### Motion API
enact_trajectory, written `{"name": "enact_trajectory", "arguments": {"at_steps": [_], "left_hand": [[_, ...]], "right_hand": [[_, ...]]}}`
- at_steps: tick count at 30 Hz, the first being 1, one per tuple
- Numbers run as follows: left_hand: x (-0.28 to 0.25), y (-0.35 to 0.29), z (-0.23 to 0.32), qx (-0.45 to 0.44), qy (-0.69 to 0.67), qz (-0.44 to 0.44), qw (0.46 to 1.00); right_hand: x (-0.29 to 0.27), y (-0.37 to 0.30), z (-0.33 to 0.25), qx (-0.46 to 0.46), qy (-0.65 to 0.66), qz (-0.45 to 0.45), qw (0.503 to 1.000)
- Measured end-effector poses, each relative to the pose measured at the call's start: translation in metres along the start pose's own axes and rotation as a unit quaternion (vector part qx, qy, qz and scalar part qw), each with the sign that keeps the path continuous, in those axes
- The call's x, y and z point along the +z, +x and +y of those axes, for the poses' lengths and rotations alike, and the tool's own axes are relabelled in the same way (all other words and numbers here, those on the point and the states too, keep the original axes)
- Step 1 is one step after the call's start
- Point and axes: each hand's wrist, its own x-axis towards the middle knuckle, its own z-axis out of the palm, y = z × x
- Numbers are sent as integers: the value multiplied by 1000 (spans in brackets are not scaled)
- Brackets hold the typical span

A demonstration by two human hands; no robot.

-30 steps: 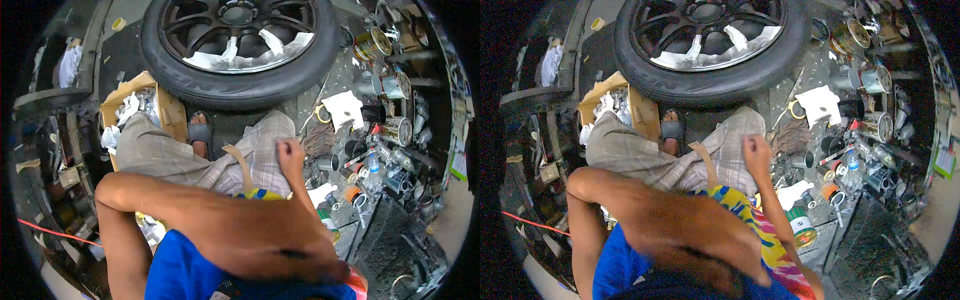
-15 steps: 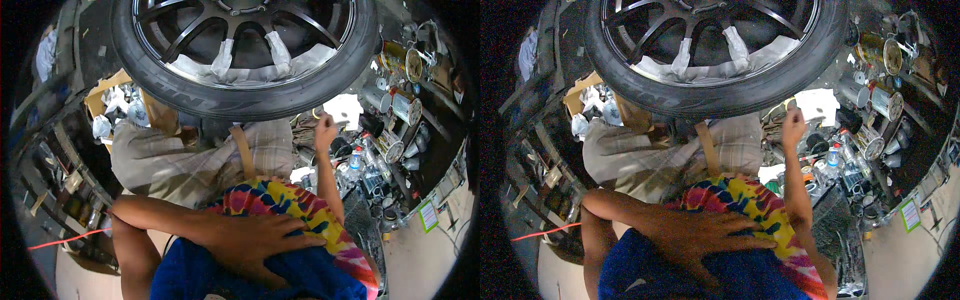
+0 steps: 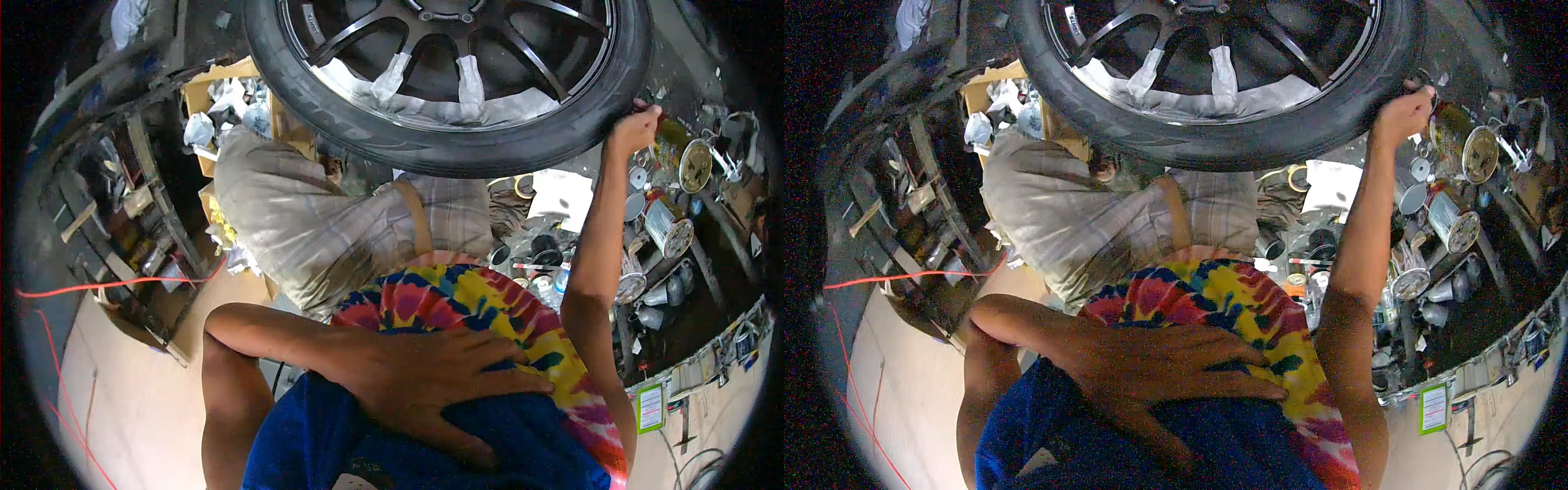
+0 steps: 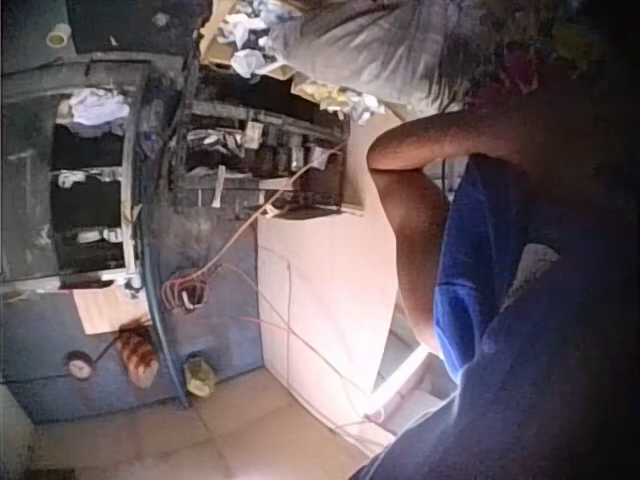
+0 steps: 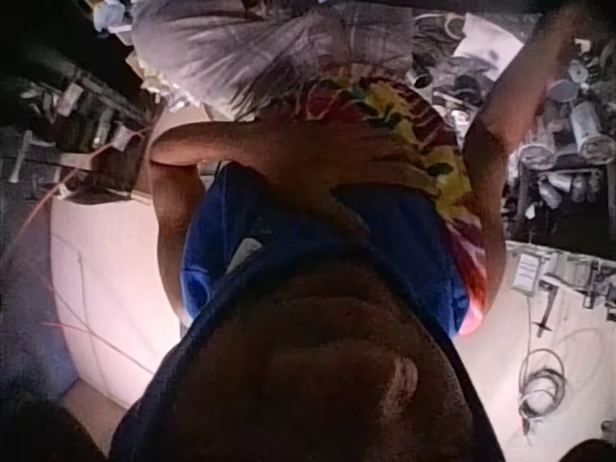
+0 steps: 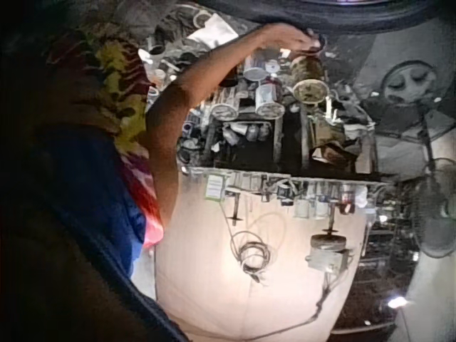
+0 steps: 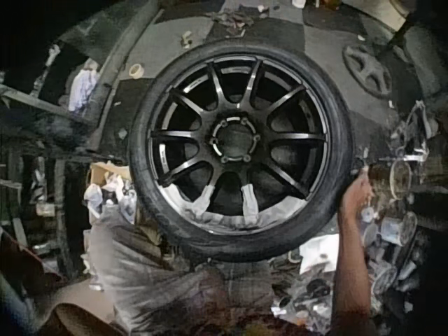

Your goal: Painting car wheel rims using a spray gun and masking tape.

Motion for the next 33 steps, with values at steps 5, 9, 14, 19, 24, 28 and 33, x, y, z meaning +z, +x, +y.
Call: {"name": "enact_trajectory", "arguments": {"at_steps": [5,9,14,19,24,28,33], "left_hand": [[9,17,6,18,18,53,998],[5,28,7,1,-40,7,999],[4,34,10,8,-49,10,999],[-1,40,15,34,-19,61,997],[-13,56,19,29,-10,37,999],[-26,70,21,11,-17,-18,1000],[-40,87,29,-15,-32,-67,997]], "right_hand": [[10,-3,10,-96,-90,38,991],[13,-8,5,-111,-85,48,989],[15,-2,19,-129,-83,56,987],[9,-9,8,-89,-71,44,992],[13,-10,11,-37,-78,46,995],[10,-11,14,-45,-83,63,994],[11,-13,2,-60,-60,56,995]]}}
